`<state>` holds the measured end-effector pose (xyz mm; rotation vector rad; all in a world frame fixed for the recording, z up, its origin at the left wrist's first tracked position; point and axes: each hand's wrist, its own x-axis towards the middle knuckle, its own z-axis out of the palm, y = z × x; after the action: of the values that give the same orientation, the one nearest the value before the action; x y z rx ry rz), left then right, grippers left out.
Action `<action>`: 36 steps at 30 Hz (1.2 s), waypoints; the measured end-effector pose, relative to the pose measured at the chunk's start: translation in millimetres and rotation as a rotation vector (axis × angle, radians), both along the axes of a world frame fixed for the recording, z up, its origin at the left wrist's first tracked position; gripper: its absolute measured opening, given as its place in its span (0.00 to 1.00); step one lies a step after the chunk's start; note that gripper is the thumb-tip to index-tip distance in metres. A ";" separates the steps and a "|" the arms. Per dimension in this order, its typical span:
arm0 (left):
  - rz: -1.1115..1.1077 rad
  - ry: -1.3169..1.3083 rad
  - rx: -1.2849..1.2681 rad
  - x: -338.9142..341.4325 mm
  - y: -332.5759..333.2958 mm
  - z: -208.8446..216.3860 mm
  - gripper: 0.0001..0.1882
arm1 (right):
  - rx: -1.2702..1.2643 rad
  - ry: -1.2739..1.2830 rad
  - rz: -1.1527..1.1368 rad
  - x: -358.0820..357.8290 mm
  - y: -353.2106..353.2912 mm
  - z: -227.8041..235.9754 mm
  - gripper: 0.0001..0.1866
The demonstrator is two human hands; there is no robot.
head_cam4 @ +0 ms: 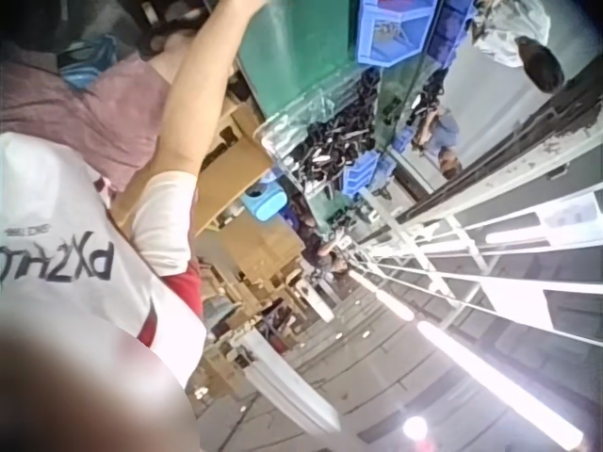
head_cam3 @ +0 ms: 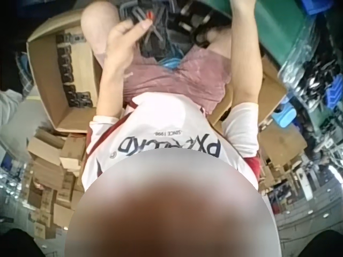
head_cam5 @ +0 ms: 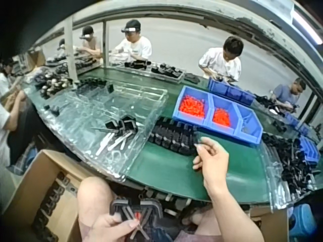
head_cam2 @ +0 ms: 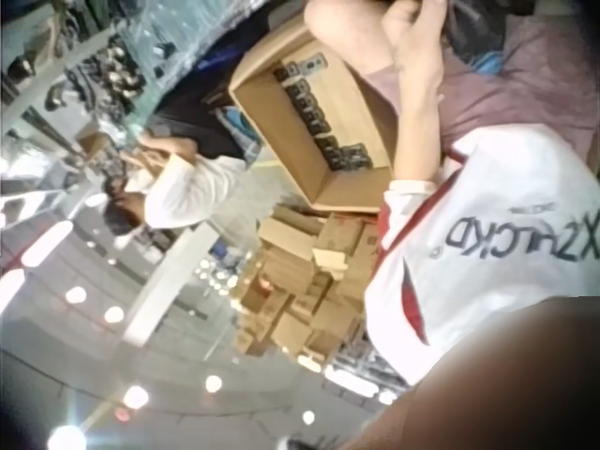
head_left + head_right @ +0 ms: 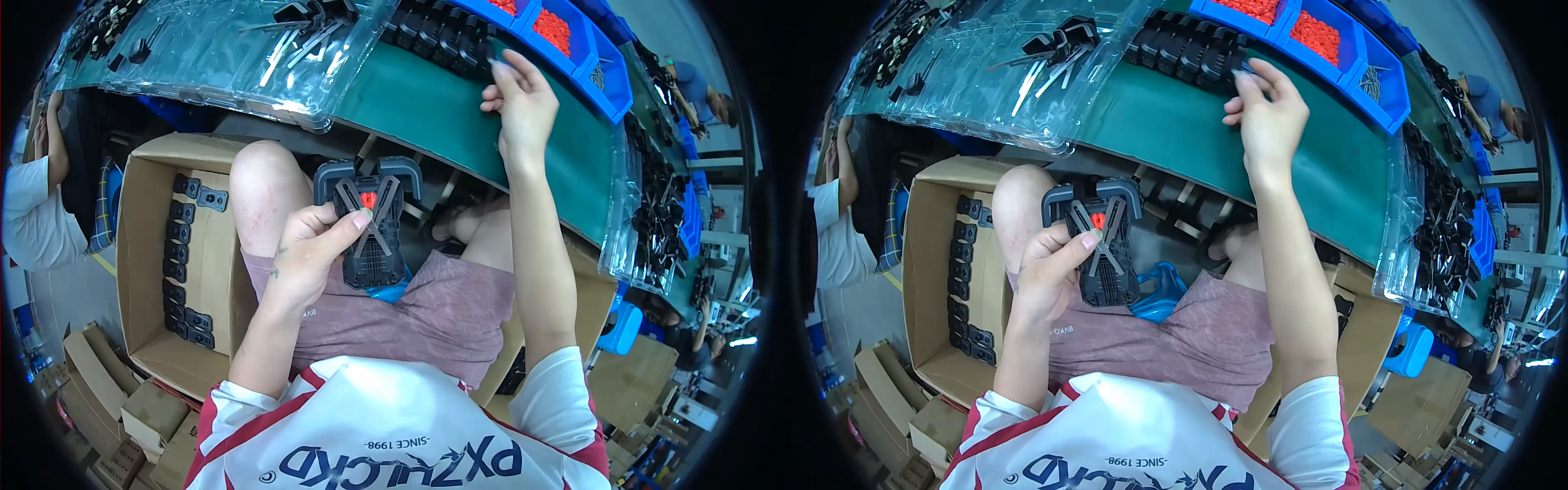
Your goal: The recorder is assembling plastic phone holder components by inserting small red plastic parts into the base and attaching side arms.
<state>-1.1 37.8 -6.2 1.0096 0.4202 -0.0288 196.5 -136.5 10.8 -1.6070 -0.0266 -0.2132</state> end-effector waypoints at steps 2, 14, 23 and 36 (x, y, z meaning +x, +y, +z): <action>0.000 -0.003 -0.007 1.7 2.8 -2.7 0.06 | 0.066 -0.050 -0.036 -10.4 -9.0 2.0 0.16; -0.011 0.038 0.000 16.7 -17.5 6.5 0.10 | 0.180 -0.174 0.006 -150.6 -72.2 -56.5 0.20; -0.059 0.025 -0.017 21.9 -32.3 -1.1 0.12 | -0.010 -0.184 -0.039 -161.7 -83.3 -71.5 0.18; -0.175 -0.010 0.043 22.6 -36.4 -12.4 0.10 | 0.565 -0.065 -0.270 -155.7 -89.5 -49.8 0.21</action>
<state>21.5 1.4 -18.6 1.0866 0.3237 -0.1720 40.8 -226.0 -39.0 -1.0356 0.1870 -0.4406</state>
